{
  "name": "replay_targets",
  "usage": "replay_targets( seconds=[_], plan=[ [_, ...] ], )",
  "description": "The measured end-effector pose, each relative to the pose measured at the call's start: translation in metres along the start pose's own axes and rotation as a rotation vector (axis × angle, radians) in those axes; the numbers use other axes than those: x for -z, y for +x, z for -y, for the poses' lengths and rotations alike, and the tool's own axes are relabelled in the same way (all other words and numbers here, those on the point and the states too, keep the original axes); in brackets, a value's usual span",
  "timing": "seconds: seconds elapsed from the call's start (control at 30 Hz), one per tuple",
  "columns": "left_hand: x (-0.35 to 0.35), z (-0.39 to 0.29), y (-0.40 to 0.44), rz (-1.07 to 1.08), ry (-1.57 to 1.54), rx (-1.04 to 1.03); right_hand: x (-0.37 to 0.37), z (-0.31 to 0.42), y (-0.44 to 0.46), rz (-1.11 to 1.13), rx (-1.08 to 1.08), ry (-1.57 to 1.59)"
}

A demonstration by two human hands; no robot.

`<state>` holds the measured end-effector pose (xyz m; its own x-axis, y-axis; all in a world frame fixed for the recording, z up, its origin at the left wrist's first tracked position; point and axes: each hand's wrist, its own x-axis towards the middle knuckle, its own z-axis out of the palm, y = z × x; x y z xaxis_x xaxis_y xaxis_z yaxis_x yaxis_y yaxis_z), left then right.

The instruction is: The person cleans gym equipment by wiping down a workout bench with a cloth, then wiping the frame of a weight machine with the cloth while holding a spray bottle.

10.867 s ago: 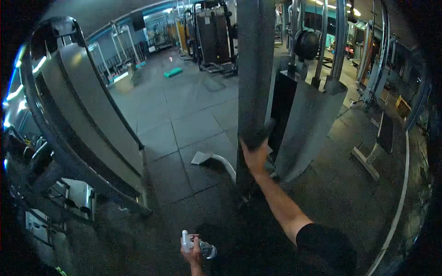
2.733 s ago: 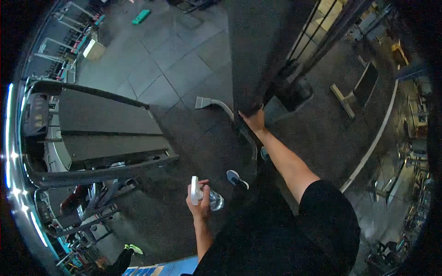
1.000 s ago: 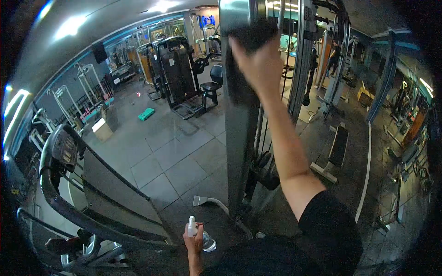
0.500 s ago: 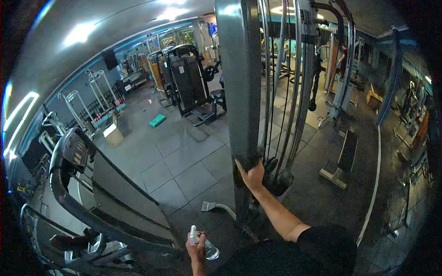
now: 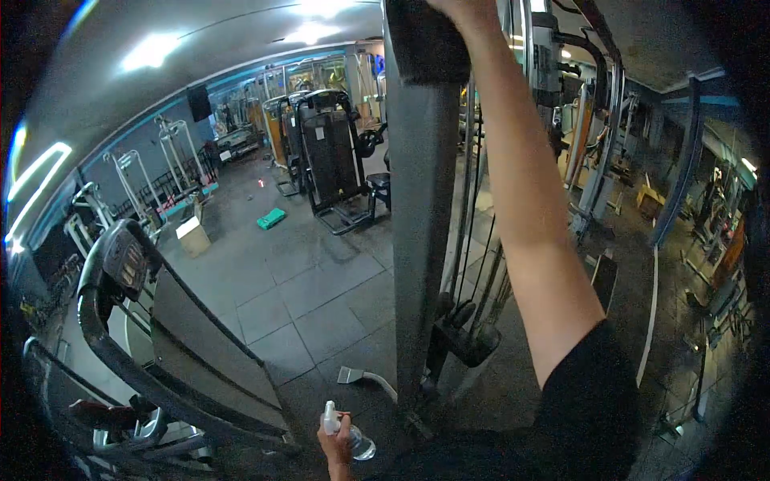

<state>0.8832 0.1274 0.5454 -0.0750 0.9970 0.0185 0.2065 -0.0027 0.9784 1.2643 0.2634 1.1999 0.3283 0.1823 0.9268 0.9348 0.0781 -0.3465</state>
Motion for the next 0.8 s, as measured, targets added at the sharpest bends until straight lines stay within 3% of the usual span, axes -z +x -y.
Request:
replay_targets(
  seconds=[0.13, 0.23, 0.3, 0.33, 0.43, 0.53, 0.57, 0.6, 0.67, 0.7, 0.77, 0.8],
  plan=[
    [0.0, 0.011, 0.005, 0.04, -0.014, -0.055, -0.012, -0.005, 0.005, -0.12, 0.043, -0.073],
    [0.006, -0.022, 0.0, 0.089, 0.1, 0.04, -0.004, -0.004, -0.049, -0.133, -0.063, -0.085],
    [0.007, -0.022, 0.0, 0.092, 0.08, -0.023, 0.001, -0.014, -0.105, -0.062, -0.001, 0.026],
    [0.01, -0.02, -0.001, 0.088, 0.059, -0.093, -0.016, -0.039, -0.138, -0.168, 0.152, 0.03],
    [0.019, 0.021, 0.005, 0.129, 0.061, -0.128, -0.02, -0.055, -0.244, -0.136, 0.043, 0.216],
    [0.035, -0.013, -0.003, 0.21, 0.258, -0.109, -0.03, -0.081, -0.351, -0.054, -0.134, 0.298],
    [0.038, -0.013, -0.004, 0.214, 0.259, -0.114, -0.042, -0.102, -0.387, -0.037, -0.13, 0.243],
    [0.042, -0.012, -0.005, 0.23, 0.278, -0.106, -0.042, -0.099, -0.416, -0.154, -0.083, 0.254],
    [0.048, -0.005, -0.007, 0.245, 0.301, -0.101, -0.048, -0.119, -0.482, -0.118, -0.105, 0.215],
    [0.05, 0.0, -0.007, 0.246, 0.262, -0.064, -0.057, -0.136, -0.53, -0.055, -0.182, 0.352],
    [0.06, 0.035, -0.006, 0.238, 0.211, -0.077, -0.058, -0.167, -0.615, 0.122, 0.03, 0.045],
    [0.062, 0.037, -0.006, 0.232, 0.208, -0.08, -0.061, -0.175, -0.646, 0.119, 0.035, 0.05]
  ],
)
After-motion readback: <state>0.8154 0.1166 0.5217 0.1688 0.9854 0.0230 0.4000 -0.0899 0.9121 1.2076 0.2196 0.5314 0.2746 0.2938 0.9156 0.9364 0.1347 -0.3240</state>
